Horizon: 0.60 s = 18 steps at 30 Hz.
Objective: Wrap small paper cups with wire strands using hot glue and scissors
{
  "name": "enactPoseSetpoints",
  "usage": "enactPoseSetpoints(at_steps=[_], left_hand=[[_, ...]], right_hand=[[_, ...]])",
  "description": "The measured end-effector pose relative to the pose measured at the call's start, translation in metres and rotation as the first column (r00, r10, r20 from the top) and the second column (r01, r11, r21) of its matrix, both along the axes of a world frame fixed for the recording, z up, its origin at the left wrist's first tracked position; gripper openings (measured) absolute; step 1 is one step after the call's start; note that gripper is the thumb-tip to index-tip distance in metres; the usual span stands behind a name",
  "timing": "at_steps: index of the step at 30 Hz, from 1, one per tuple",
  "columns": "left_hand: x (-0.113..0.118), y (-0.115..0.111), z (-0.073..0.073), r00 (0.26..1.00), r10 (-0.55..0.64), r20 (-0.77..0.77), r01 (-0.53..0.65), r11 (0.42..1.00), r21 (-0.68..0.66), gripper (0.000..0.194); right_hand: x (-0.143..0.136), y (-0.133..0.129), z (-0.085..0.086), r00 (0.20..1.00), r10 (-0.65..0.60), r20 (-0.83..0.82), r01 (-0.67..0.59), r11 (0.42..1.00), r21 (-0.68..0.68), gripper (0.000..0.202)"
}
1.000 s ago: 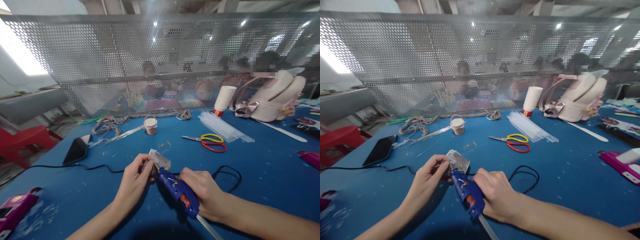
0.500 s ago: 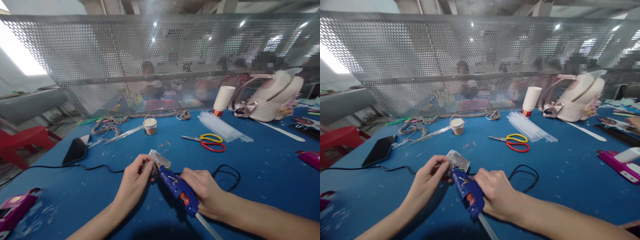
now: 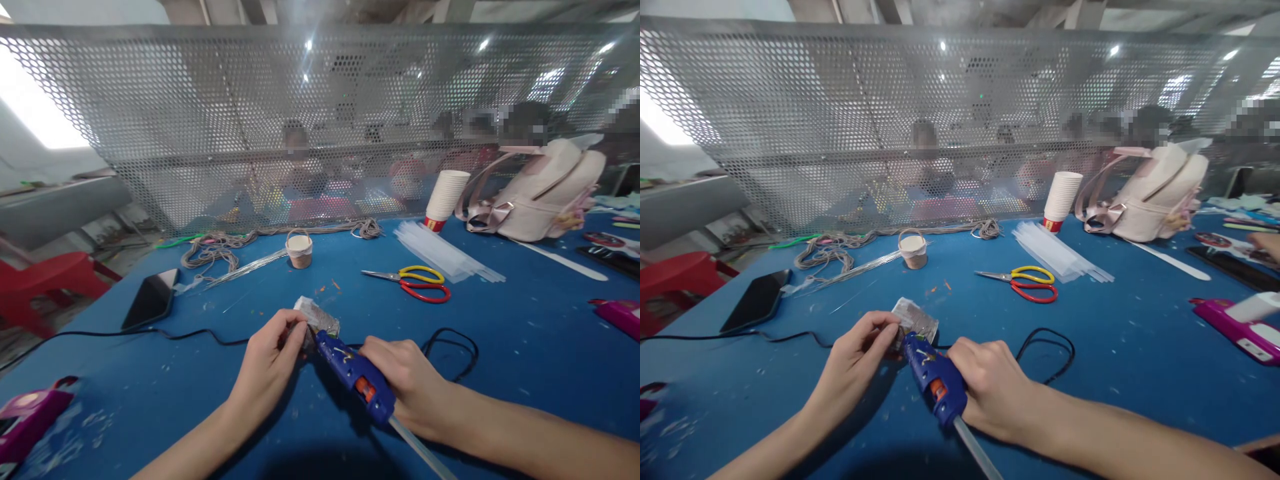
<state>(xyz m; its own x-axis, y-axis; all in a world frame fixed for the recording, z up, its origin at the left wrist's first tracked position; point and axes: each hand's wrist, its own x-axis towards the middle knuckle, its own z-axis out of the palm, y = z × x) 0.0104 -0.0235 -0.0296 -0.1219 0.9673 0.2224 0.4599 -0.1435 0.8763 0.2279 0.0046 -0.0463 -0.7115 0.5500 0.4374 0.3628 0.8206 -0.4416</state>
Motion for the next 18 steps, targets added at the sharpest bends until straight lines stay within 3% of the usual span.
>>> enactPoseSetpoints(at_steps=[5, 18], left_hand=[[-0.0014, 0.0007, -0.0003, 1.0, 0.002, -0.021, -0.002, 1.0, 0.001, 0.021], [-0.0023, 0.0011, -0.0013, 0.997, 0.02, -0.069, -0.017, 0.999, 0.044, 0.018]], right_hand=[[-0.0001, 0.0007, 0.0011, 0.998, 0.002, -0.063, -0.011, 0.989, -0.145, 0.015], [0.0014, 0.0027, -0.0048, 0.997, -0.043, -0.06, 0.036, 0.993, -0.109, 0.013]])
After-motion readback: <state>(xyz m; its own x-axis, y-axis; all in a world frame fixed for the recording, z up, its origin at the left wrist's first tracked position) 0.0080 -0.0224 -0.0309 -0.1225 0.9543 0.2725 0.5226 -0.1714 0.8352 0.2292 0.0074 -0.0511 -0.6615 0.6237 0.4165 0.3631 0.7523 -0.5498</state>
